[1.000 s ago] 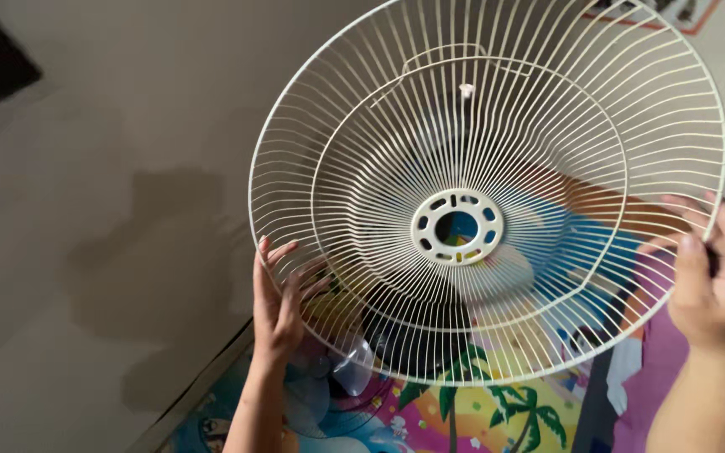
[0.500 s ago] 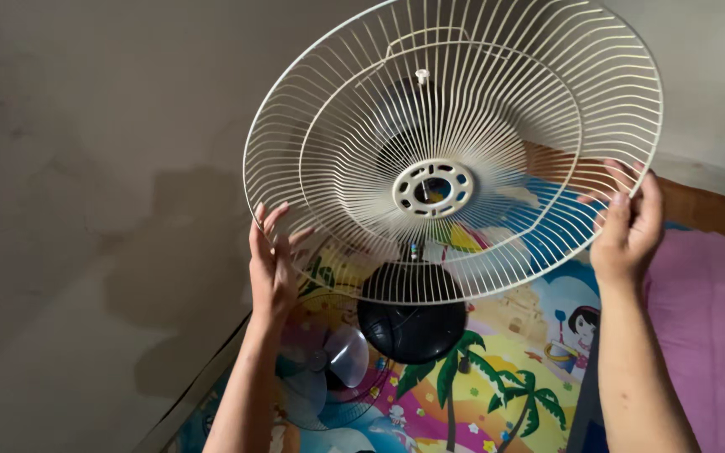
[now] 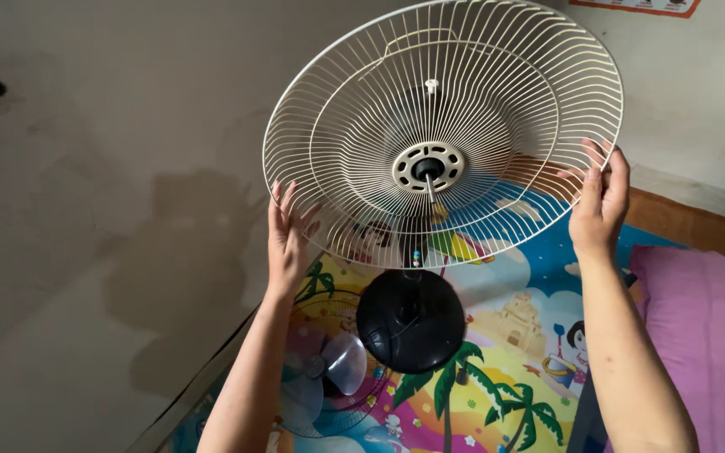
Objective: The person removes the front fan cage and unscrews the central nut to detach the fan blade. They then reattach the blade, replace the nut, and reassemble the front cage onto the fan stand.
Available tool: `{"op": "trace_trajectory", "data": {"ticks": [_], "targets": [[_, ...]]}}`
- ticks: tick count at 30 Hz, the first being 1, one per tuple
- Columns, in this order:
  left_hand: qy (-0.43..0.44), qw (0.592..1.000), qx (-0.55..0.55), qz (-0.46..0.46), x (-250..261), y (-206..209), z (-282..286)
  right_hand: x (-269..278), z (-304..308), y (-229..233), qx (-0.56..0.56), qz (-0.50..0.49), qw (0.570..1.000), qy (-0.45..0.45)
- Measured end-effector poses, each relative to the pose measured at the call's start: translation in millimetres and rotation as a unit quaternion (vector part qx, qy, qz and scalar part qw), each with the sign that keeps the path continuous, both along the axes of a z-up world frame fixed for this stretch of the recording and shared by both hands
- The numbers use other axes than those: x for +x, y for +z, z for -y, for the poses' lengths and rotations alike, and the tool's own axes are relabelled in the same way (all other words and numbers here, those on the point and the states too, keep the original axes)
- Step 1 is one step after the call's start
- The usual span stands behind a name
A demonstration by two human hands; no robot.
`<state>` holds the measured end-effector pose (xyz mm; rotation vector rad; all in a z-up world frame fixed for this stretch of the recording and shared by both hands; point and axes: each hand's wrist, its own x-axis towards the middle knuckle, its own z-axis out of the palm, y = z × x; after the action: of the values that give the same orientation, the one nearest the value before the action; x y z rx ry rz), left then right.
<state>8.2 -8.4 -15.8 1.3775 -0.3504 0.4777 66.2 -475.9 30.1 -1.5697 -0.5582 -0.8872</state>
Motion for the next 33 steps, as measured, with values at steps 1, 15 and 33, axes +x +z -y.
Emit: {"op": "trace_trajectory", "data": {"ticks": [1, 15, 33], "targets": [[0.0, 1.0, -0.007, 0.005, 0.1, -1.5, 1.9, 0.6, 0.0, 1.1, -0.007, 0.012, 1.0, 0.005], [0.027, 0.999, -0.027, -0.001, -3.4, 2.1, 8.7, -20.6, -7.2, 12.8, -0.07, 0.015, 0.993, -0.092], [0.157, 0.983, -0.08, 0.056, -104.7, 8.2, 31.0, -146.2, -77.3, 40.1, 0.053, -0.126, 0.99, 0.038]]}}
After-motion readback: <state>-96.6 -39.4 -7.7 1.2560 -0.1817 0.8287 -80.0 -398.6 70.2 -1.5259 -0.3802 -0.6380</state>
